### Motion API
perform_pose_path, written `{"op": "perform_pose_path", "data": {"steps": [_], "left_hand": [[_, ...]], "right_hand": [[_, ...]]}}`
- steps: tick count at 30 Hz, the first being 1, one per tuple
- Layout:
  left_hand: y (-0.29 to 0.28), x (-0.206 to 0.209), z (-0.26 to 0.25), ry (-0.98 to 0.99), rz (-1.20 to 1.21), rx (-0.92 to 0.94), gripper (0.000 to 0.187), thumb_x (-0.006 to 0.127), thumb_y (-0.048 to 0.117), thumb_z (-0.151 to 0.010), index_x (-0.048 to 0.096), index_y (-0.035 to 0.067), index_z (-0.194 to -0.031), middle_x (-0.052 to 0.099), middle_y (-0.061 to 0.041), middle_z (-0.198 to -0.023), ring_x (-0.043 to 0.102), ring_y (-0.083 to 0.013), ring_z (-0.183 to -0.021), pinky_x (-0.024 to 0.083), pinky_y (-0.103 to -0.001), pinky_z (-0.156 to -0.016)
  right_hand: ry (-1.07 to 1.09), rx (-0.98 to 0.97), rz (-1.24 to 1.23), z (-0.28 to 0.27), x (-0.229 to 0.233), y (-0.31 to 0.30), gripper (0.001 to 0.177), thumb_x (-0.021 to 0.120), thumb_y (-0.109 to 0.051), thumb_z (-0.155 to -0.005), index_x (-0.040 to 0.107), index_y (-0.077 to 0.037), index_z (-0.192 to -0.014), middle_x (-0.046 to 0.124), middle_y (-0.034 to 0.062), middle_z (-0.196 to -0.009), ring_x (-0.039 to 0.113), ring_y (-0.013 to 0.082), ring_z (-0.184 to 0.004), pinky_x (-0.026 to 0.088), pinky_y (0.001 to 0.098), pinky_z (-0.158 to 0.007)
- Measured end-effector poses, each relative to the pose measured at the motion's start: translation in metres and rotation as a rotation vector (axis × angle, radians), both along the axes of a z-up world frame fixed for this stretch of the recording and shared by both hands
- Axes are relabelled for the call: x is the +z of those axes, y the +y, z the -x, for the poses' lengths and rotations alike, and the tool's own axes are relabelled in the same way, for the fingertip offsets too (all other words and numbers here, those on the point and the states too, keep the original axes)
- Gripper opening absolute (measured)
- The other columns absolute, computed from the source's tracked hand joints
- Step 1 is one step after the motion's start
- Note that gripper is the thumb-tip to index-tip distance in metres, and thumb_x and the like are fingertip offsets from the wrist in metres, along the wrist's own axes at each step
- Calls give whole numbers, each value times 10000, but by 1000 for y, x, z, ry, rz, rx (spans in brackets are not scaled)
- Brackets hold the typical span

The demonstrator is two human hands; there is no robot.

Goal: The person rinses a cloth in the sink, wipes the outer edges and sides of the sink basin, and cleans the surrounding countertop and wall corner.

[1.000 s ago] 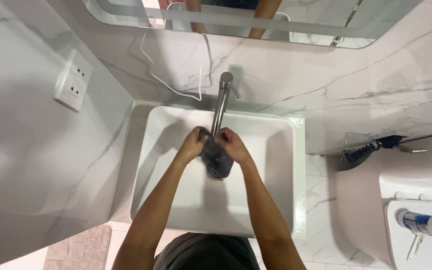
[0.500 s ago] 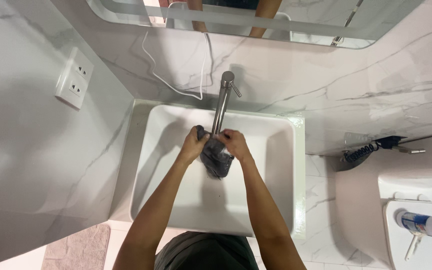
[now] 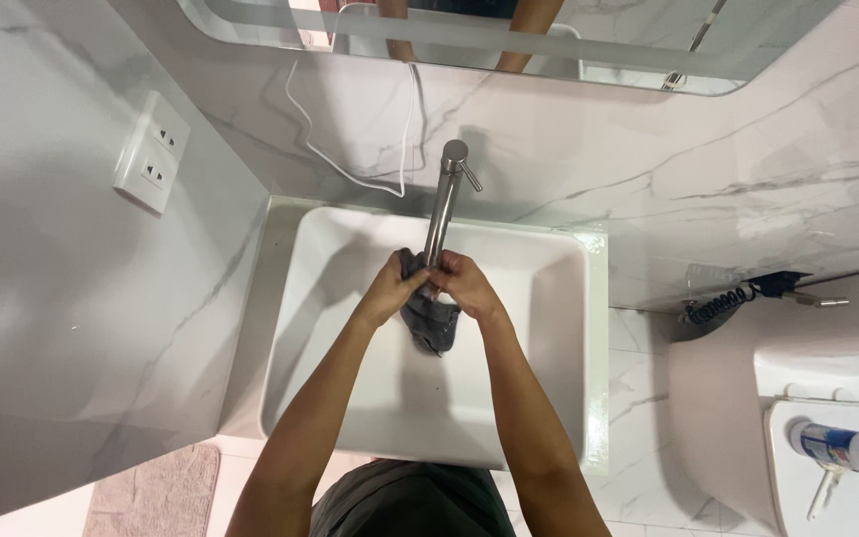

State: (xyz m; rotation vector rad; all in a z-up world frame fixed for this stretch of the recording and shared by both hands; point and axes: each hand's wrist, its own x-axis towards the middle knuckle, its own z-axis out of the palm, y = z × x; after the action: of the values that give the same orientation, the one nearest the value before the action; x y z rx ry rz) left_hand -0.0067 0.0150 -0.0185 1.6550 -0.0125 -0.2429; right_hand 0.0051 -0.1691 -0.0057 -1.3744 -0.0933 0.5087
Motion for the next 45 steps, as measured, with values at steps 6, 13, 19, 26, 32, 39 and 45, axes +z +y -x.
{"op": "perform_pose_path", "data": {"steps": [6, 13, 19, 26, 32, 39, 45], "left_hand": [[-21, 30, 10, 89, -249, -119, 353, 700, 278, -938, 598, 28, -1165, 705, -61, -995, 685, -162, -921, 546, -320, -822], [-19, 4, 16, -503, -244, 132, 123, 703, 132, -1037, 691, 30, -969, 677, -112, -985, 621, -232, -945, 511, -355, -823], [-30, 39, 34, 35, 301, 365, 294, 508, 167, -971, 545, 146, -1262, 670, 46, -900, 641, -44, -826, 554, -182, -813], [-28, 55, 24, 69, 376, 454, 430, 403, 367, -1111, 523, 55, -841, 445, 29, -673, 390, -65, -581, 384, -247, -522], [-32, 77, 39, 208, 417, 503, 504, 361, 435, -1107, 456, 97, -746, 388, 21, -558, 308, -87, -463, 290, -275, -433], [-31, 113, 67, 243, 461, 457, 482, 368, 434, -1081, 633, 93, -867, 408, 50, -625, 318, -65, -530, 316, -252, -491], [-28, 132, 92, 214, 397, 381, 499, 370, 465, -1098, 470, 106, -767, 331, 53, -619, 258, -80, -527, 272, -284, -466]], "right_hand": [[89, -293, 61, -2, -40, -4, 255, 687, -116, -1087, 661, 134, -1044, 612, 137, -777, 510, 181, -603, 404, 327, -537], [-411, -66, 362, 24, -36, -8, 546, 706, -3, -793, 570, 39, -1320, 668, 128, -1275, 633, 271, -1177, 555, 392, -877], [-538, -153, 537, 54, -10, 52, 727, 775, -100, -784, 428, 33, -1410, 685, 173, -1169, 640, 354, -1083, 355, 515, -963], [-530, -87, 1191, 43, -29, 79, 207, 600, -283, -920, 703, -117, -992, 732, 60, -1012, 634, 252, -1059, 363, 496, -1025], [-479, -124, 1284, 31, -20, 79, 349, 448, -344, -1007, 734, -146, -1000, 693, 62, -1032, 584, 261, -1099, 341, 527, -998], [-231, 38, 1336, 23, 9, 85, 553, 315, -439, -1107, 751, -146, -933, 705, 34, -1002, 571, 220, -1139, 350, 457, -1063], [-237, 66, 1437, 4, -34, 81, 391, 432, -424, -1027, 709, -160, -1111, 689, 59, -1027, 560, 249, -1096, 354, 482, -980]]}}
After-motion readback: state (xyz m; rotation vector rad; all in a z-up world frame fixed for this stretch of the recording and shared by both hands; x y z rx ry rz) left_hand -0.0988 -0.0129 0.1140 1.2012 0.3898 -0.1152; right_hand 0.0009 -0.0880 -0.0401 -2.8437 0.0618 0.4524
